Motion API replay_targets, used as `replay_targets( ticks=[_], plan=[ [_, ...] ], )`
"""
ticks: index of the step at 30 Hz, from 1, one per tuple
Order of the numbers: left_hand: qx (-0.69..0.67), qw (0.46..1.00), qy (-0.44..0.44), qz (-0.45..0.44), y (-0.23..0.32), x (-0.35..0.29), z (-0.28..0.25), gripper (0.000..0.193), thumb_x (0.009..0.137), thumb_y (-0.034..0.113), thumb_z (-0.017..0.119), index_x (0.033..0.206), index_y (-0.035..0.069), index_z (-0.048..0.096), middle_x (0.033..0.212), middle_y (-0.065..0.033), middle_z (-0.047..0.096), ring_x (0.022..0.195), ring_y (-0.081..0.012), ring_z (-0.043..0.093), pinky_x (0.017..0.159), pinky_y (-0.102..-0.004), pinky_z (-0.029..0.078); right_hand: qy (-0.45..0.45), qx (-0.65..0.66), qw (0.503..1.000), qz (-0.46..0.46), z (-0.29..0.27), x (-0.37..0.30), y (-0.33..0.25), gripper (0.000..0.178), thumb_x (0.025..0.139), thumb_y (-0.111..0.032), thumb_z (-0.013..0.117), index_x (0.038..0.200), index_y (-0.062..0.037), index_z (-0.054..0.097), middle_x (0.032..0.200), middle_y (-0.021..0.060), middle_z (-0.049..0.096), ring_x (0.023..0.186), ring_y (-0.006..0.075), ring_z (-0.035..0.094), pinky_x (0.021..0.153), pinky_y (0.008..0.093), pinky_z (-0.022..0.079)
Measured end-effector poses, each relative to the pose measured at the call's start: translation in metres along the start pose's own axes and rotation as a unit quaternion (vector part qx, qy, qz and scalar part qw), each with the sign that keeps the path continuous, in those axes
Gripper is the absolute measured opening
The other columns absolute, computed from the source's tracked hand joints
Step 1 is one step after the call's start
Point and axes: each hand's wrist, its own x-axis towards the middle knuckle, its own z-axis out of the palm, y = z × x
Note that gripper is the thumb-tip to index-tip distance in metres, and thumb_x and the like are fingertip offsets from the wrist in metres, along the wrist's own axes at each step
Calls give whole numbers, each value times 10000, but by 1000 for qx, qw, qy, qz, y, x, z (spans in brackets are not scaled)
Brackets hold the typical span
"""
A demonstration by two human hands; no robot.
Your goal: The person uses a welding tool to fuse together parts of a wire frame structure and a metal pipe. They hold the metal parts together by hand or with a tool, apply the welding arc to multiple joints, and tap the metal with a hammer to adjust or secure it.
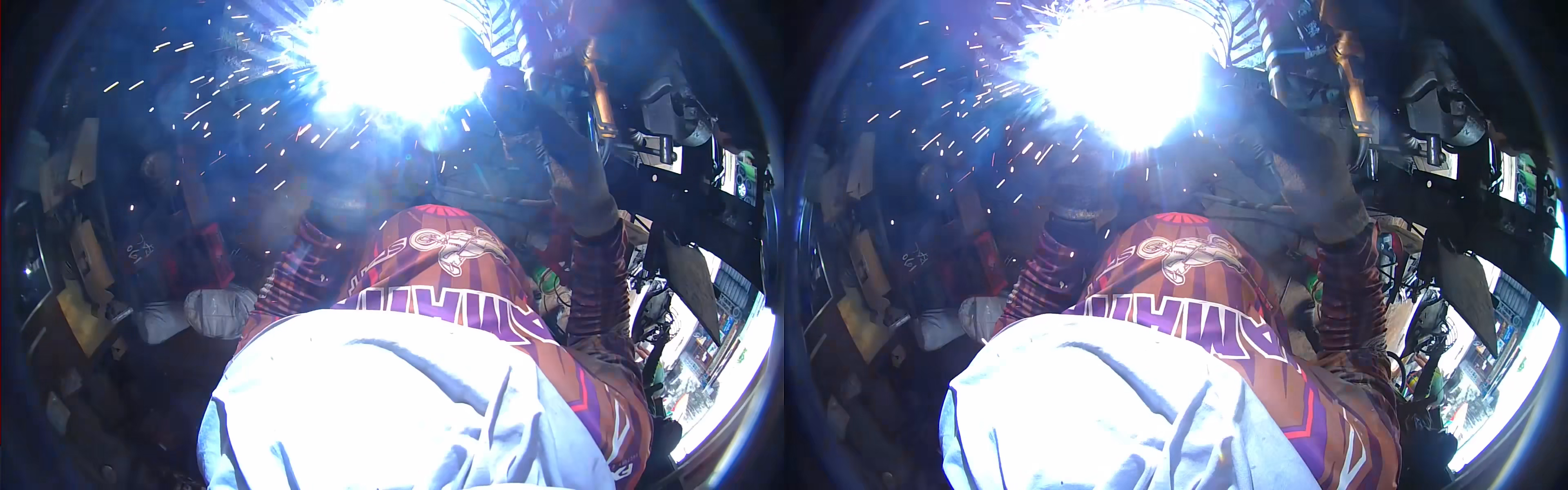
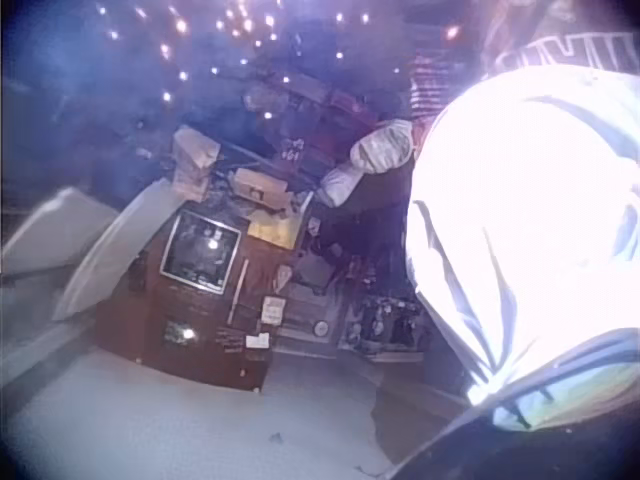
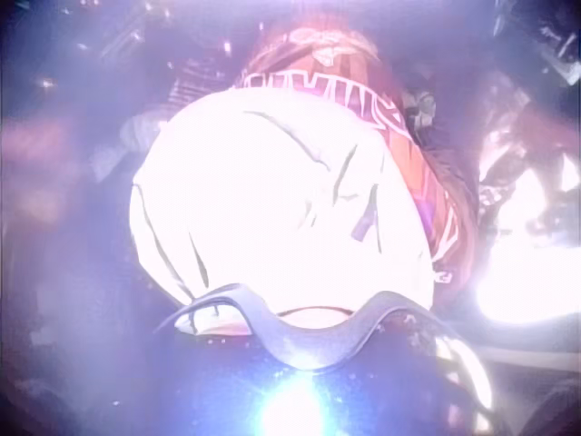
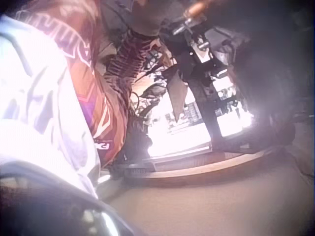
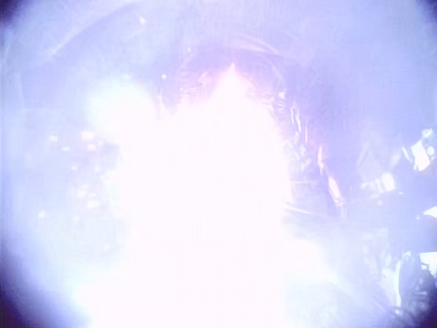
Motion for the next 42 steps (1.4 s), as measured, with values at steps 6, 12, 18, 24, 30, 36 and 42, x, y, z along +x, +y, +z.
replay_targets(
  ticks=[6, 12, 18, 24, 30, 36, 42],
  plan=[
    [-2, 1000, 7, 7, -1, 4, 1, 190, 905, 93, 705, 1056, -9, 651, 906, -72, 681, 740, -164, 685, 692, -306, 576, -32, -57, 997, 46, -3, 2, 2, 579, 904, 127, 476, 1473, 34, 418, 1459, 153, 514, 1361, 229, 479, 1155, 357, 362],
    [1, 1000, -2, -8, 2, -8, -3, 183, 907, 92, 701, 1052, -9, 651, 900, -74, 682, 740, -164, 683, 693, -307, 574, 30, -15, 999, -19, -10, -13, 29, 691, 890, -142, 693, 1483, 40, 389, 1401, 162, 528, 1229, 248, 574, 1004, 385, 487],
    [-3, 1000, 2, -9, 0, -3, 0, 175, 910, 92, 696, 1047, -8, 652, 894, -75, 683, 739, -164, 681, 694, -307, 572, 13, 46, 998, 44, -5, -9, 10, 711, 860, -120, 713, 1476, 45, 398, 1331, 157, 577, 1187, 228, 592, 960, 359, 510],
    [-5, 1000, 19, 6, -3, 6, -2, 168, 913, 92, 692, 1042, -8, 653, 888, -76, 684, 739, -163, 680, 694, -308, 571, -41, -63, 997, 4, -2, 8, -18, 869, 780, -155, 826, 1495, 21, 364, 1463, 195, 497, 1334, 289, 522, 1090, 370, 447],
    [-10, 1000, 15, 4, -3, 10, 0, 160, 915, 91, 688, 1037, -7, 654, 883, -78, 684, 739, -163, 678, 695, -309, 569, -47, -85, 995, 16, -3, 6, -10, 816, 844, -221, 784, 1507, -2, 362, 1433, 182, 527, 1295, 262, 543, 1077, 366, 452],
    [-13, 1000, 8, -10, -1, 6, 2, 153, 918, 91, 683, 1032, -7, 654, 877, -79, 685, 738, -163, 677, 696, -309, 568, -4, 133, 982, 136, 3, 5, -4, 600, 885, -11, 654, 1452, -35, 461, 1432, 189, 533, 1333, 304, 524, 1087, 360, 458],
    [-15, 1000, 17, -20, 0, 7, 3, 146, 920, 91, 679, 1027, -7, 655, 871, -80, 686, 738, -163, 675, 697, -310, 566, -1, -136, 988, -78, -3, 9, 3, 470, 841, 93, 572, 1279, -67, 630, 1434, 145, 548, 1308, 305, 547, 1038, 374, 490]
  ],
)
